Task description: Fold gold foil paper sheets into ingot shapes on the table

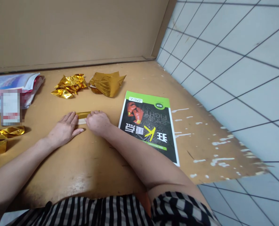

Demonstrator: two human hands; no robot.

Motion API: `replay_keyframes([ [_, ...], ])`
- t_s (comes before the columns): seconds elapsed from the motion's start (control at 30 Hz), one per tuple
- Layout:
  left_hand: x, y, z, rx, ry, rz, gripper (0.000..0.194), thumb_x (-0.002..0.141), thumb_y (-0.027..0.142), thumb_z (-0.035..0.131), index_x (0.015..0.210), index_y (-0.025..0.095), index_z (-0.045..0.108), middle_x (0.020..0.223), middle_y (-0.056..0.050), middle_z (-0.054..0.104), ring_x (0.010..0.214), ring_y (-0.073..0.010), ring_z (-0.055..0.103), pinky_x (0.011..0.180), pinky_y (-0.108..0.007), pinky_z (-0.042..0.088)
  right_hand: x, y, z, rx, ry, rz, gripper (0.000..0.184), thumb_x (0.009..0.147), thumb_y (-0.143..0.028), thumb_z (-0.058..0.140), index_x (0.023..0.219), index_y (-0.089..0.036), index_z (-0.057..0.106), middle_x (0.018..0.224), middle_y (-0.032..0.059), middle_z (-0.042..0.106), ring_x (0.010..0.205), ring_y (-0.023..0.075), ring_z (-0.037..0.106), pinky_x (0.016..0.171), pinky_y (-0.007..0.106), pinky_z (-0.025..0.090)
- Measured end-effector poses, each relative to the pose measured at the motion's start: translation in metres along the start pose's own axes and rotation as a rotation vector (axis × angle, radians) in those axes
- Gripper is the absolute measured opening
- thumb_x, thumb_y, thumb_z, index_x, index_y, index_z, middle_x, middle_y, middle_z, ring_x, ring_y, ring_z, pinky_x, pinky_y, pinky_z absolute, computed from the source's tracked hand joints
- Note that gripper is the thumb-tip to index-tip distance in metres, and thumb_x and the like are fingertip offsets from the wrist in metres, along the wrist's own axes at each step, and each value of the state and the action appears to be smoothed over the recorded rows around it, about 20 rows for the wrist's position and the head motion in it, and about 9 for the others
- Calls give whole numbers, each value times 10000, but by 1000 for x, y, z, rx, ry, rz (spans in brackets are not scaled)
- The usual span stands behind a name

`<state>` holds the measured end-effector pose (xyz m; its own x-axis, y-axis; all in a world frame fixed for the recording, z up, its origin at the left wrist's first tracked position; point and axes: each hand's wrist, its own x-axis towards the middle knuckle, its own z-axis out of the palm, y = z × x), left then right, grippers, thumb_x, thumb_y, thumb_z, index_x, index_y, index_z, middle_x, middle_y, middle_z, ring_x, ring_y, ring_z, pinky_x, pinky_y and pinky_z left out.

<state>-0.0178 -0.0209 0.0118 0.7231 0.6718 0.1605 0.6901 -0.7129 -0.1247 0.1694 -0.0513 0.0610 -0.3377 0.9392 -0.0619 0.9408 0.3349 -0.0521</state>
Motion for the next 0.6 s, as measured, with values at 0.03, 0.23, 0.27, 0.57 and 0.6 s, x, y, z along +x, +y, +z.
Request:
replay_keyframes([
  [0.03, 1, 1, 0, -20, -1, 10, 756, 964, 621, 257, 1327, 9, 511, 1374, -276, 528, 1323, -367, 476, 1088, -511, 385, 0, 0, -1, 8, 0, 9, 364, 989, -214, 338, 1121, -62, 642, 1108, 183, 695, 1085, 262, 630, 905, 348, 454],
  [0.23, 13, 14, -3, -191, -93, 155, 743, 963, 628, 272, 1479, 97, 335, 1529, -200, 367, 1440, -310, 310, 1160, -490, 288, 1, 0, 0, 56, 13, 15, 316, 920, -156, 442, 1191, -61, 574, 1052, 173, 707, 1063, 258, 640, 882, 325, 448],
  [0.27, 15, 15, -3, -214, -110, 167, 742, 964, 625, 269, 1492, 105, 308, 1541, -196, 348, 1445, -305, 300, 1164, -490, 281, 1, 0, 0, 57, 15, 16, 318, 913, -157, 454, 1193, -60, 569, 1048, 175, 707, 1060, 259, 640, 879, 324, 448],
  [0.57, 14, 6, 0, -241, -104, 103, 758, 961, 629, 279, 1468, 70, 346, 1520, -210, 376, 1423, -307, 345, 1160, -474, 303, 1, 2, 2, 47, 15, 8, 330, 904, -202, 503, 1195, -60, 563, 1056, 191, 699, 1058, 268, 637, 875, 326, 439],
  [0.6, 13, 4, 1, -235, -99, 91, 755, 962, 627, 283, 1459, 65, 364, 1513, -211, 386, 1420, -306, 351, 1158, -470, 310, 0, 2, 1, 43, 14, 13, 326, 908, -190, 489, 1197, -60, 563, 1058, 194, 698, 1058, 269, 638, 872, 326, 438],
])
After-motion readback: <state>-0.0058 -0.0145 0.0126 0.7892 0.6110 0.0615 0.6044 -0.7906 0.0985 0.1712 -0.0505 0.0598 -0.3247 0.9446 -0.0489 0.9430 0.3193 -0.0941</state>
